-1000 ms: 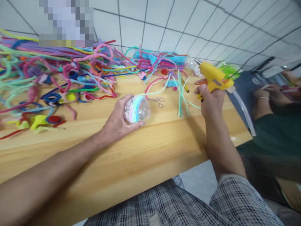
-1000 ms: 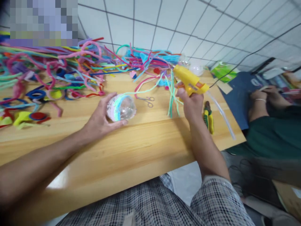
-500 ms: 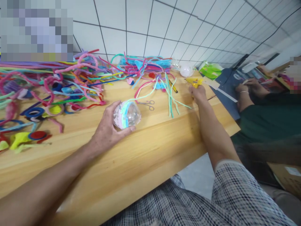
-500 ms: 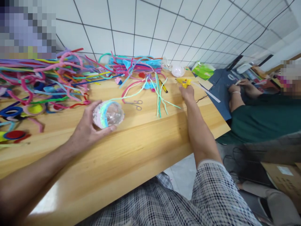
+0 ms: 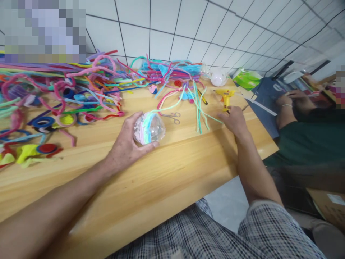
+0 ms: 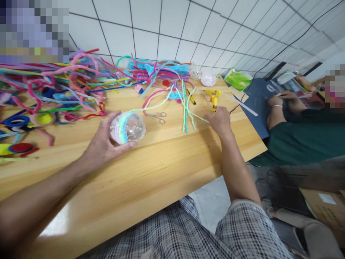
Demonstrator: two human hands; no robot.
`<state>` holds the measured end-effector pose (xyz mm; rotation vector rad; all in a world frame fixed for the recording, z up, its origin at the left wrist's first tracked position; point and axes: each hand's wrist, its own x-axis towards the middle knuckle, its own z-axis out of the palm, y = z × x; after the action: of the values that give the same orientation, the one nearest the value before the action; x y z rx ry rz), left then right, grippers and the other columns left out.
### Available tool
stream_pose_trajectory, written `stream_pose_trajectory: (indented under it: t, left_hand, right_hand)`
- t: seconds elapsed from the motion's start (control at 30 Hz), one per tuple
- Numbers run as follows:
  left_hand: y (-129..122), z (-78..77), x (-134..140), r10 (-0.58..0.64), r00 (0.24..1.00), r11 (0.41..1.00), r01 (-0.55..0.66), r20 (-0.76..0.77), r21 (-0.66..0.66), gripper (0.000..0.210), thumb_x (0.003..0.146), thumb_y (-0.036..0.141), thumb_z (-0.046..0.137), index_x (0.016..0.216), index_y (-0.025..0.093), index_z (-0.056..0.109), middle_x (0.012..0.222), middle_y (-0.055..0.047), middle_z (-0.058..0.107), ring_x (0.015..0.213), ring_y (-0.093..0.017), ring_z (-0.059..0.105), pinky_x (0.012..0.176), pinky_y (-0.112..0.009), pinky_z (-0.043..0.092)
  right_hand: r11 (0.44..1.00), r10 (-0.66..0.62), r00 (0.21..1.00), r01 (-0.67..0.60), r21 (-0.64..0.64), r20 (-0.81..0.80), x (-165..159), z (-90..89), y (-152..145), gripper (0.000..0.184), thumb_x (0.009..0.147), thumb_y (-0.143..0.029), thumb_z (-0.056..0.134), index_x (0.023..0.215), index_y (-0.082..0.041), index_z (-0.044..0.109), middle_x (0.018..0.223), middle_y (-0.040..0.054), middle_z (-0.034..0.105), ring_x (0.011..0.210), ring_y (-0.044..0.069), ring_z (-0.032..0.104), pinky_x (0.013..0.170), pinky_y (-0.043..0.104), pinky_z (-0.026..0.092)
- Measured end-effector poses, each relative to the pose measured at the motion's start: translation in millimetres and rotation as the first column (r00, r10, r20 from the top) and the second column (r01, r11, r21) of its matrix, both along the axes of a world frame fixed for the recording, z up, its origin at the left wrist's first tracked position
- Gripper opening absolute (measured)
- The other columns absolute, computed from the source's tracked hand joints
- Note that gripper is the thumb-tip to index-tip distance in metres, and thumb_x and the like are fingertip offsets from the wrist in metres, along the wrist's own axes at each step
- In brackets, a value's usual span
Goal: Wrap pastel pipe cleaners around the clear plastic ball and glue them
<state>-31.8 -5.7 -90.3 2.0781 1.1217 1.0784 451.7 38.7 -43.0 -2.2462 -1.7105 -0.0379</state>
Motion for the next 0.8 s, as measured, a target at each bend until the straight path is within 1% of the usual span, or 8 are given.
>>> stream_pose_trajectory:
  t: [0.27,0.4,0.47,0.5,0.57,0.63,0.7,0.8]
  left_hand:
    - [0.7,0.2,-1.3,-0.01,1.0,1.0,0.01,-0.006,0.027,0.1,0.092,0.074,0.084,0.168,0.026,0.04,0.166,-0.019,0.056,0.154,-0.044,0.059,0.13,-0.07,0.052]
    - [0.1,-0.1,1.0,-0.029,1.0,0.998,0.029,-0.01,0.054,0.098,0.093,0.063,0.087,0.169,0.026,0.037,0.166,-0.019,0.056,0.155,-0.041,0.059,0.132,-0.064,0.052]
    - [-0.3,-0.3,2.7,-0.035,0.999,0.996,0.036,-0.006,0.079,0.097,0.093,0.059,0.088,0.169,0.026,0.037,0.166,-0.019,0.056,0.156,-0.04,0.059,0.133,-0.062,0.052]
    - [-0.5,-0.6,3.5,-0.035,0.999,0.995,0.035,-0.002,0.089,0.097,0.094,0.059,0.088,0.169,0.025,0.037,0.166,-0.019,0.056,0.156,-0.04,0.059,0.133,-0.061,0.052]
    - [-0.9,-1.5,5.0,-0.032,0.999,0.994,0.03,0.011,0.102,0.096,0.094,0.057,0.087,0.169,0.024,0.037,0.166,-0.02,0.055,0.156,-0.039,0.059,0.132,-0.06,0.052]
    - [-1.1,-2.4,6.3,-0.03,0.999,0.995,0.027,0.023,0.098,0.095,0.094,0.055,0.088,0.169,0.024,0.038,0.164,-0.02,0.056,0.155,-0.04,0.059,0.132,-0.06,0.052]
    - [-0.7,-3.1,7.3,-0.035,0.999,0.996,0.032,0.037,0.085,0.095,0.092,0.054,0.089,0.167,0.023,0.04,0.163,-0.019,0.058,0.153,-0.04,0.06,0.131,-0.061,0.053]
    - [0.5,-3.6,8.2,-0.05,0.997,0.996,0.046,0.06,0.077,0.096,0.09,0.057,0.091,0.166,0.023,0.042,0.162,-0.02,0.058,0.152,-0.04,0.061,0.13,-0.06,0.054]
  right_hand:
    - [0.982,0.06,0.998,-0.06,-0.181,-0.004,-81.4,22.0,-17.3,0.02,0.097,-0.039,0.078,0.086,-0.023,0.073,0.098,0.0096,0.081,0.095,0.027,0.071,0.09,0.041,0.052]
    - [0.987,0.107,0.973,-0.129,-0.095,-0.206,-101.5,31.9,-13.7,0.018,0.091,-0.036,0.082,0.084,-0.023,0.072,0.087,0.0052,0.077,0.086,0.023,0.067,0.083,0.036,0.049]
    - [0.959,0.196,0.825,-0.273,-0.071,-0.531,-122.3,34.2,-15.7,0.022,0.091,-0.042,0.083,0.086,-0.022,0.073,0.076,0.0003,0.07,0.073,0.018,0.061,0.071,0.031,0.046]
    - [0.931,0.187,0.671,-0.354,-0.088,-0.717,-136.4,34.4,-16.8,0.028,0.09,-0.048,0.084,0.087,-0.022,0.073,0.072,-0.0017,0.066,0.065,0.015,0.057,0.063,0.029,0.043]
    - [0.867,0.01,0.31,-0.476,-0.147,-0.951,-169.2,33.4,-16.9,0.04,0.086,-0.058,0.089,0.094,-0.021,0.075,0.074,-0.0028,0.067,0.057,0.011,0.052,0.052,0.025,0.039]
    - [0.827,-0.164,0.073,-0.533,-0.177,-0.984,-201.2,31.2,-12.6,0.042,0.087,-0.057,0.092,0.099,-0.021,0.076,0.074,-0.0047,0.066,0.052,0.008,0.046,0.045,0.022,0.034]
    - [0.826,-0.241,-0.055,-0.536,-0.175,-0.969,-225.5,28.6,-3.7,0.039,0.09,-0.053,0.093,0.097,-0.021,0.074,0.07,-0.0077,0.061,0.048,0.006,0.041,0.041,0.02,0.029]
    - [0.858,-0.241,-0.124,-0.491,-0.151,-0.963,-243.6,25.4,14.2,0.04,0.09,-0.049,0.096,0.087,-0.021,0.068,0.064,-0.0111,0.054,0.045,0.003,0.035,0.039,0.018,0.023]
